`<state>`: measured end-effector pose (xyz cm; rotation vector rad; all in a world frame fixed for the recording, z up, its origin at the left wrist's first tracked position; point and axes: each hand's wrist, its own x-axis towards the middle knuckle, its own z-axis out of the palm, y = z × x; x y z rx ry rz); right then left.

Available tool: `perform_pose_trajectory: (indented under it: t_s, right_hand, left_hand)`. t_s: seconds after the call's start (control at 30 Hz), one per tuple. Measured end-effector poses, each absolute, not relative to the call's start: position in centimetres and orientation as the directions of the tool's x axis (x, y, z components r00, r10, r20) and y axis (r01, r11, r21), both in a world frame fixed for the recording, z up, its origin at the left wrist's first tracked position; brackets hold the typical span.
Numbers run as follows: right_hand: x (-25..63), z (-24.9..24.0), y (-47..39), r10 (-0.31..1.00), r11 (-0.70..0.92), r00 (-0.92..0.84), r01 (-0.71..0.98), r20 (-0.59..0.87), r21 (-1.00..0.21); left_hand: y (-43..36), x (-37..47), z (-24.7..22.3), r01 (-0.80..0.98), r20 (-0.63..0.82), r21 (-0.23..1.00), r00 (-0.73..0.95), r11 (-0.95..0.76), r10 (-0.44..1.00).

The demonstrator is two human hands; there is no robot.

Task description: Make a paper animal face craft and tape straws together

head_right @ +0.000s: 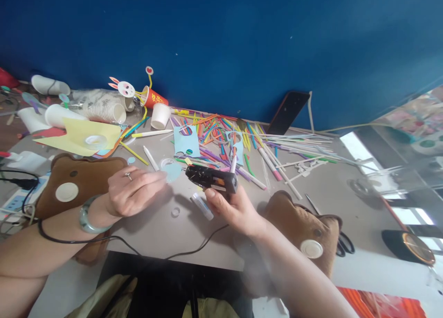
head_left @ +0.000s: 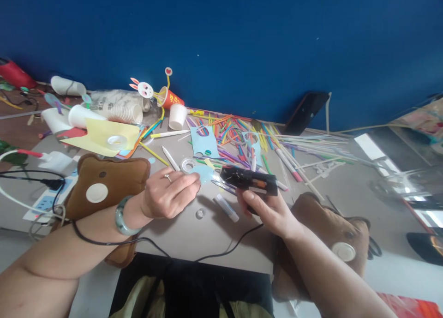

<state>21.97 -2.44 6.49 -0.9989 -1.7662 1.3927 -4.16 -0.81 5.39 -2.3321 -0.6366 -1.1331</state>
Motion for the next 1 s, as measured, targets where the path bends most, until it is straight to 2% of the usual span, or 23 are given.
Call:
perform_pose_trajectory:
  t_s: [0.1, 0.2, 0.3, 0.47, 0.57, 0.7, 0.77, 0.93, 1.0]
  right_hand:
    - [21.85, 6.65, -2.52, 0.852, 0.106, -0.523, 0.113, 0.032, -0.988]
    - [21.78, 6.69, -2.37, 0.868, 0.092, -0.497, 0.166, -0.003, -0.982]
    - [21.95, 6.81, -2.27, 0.879, 0.14, -0.477, 0.21, 0.024, -0.968]
    - [22.12, 6.78, -2.72, 0.836, 0.138, -0.546, 0.124, 0.048, -0.983]
    - [21.93, 6.58, -2.72, 0.824, 0.137, -0.566, 0.144, 0.032, -0.98]
    - [21.88, 6.61, -2.41, 0.873, 0.128, -0.487, 0.196, 0.017, -0.972]
    - [21.97, 6.73, -2.43, 0.884, 0.132, -0.466, 0.207, 0.021, -0.969]
    - [22.03, 6.65, -2.66, 0.837, 0.136, -0.546, 0.138, 0.039, -0.981]
    - [21.97, 6.51, -2.56, 0.847, 0.126, -0.532, 0.169, 0.017, -0.977]
  left_hand:
    - [-0.82, -4.14, 5.39, 0.578, 0.811, -0.214, 0.554, -0.787, 0.187]
    - [-0.81, -4.15, 5.35, 0.583, 0.808, -0.226, 0.559, -0.78, 0.184]
    - [-0.8, -4.12, 5.24, 0.586, 0.814, -0.216, 0.549, -0.781, 0.187]
    - [-0.84, -3.91, 5.26, 0.584, 0.824, -0.22, 0.539, -0.781, 0.171]
    - [-0.82, -3.86, 5.39, 0.599, 0.823, -0.249, 0.546, -0.761, 0.16]
    - [-0.76, -3.95, 5.51, 0.584, 0.808, -0.277, 0.571, -0.763, 0.144]
    - [-0.77, -3.98, 5.52, 0.589, 0.81, -0.276, 0.567, -0.759, 0.146]
    - [-0.85, -3.94, 5.47, 0.581, 0.819, -0.26, 0.556, -0.772, 0.143]
    - [-0.86, -3.96, 5.4, 0.575, 0.817, -0.248, 0.556, -0.78, 0.15]
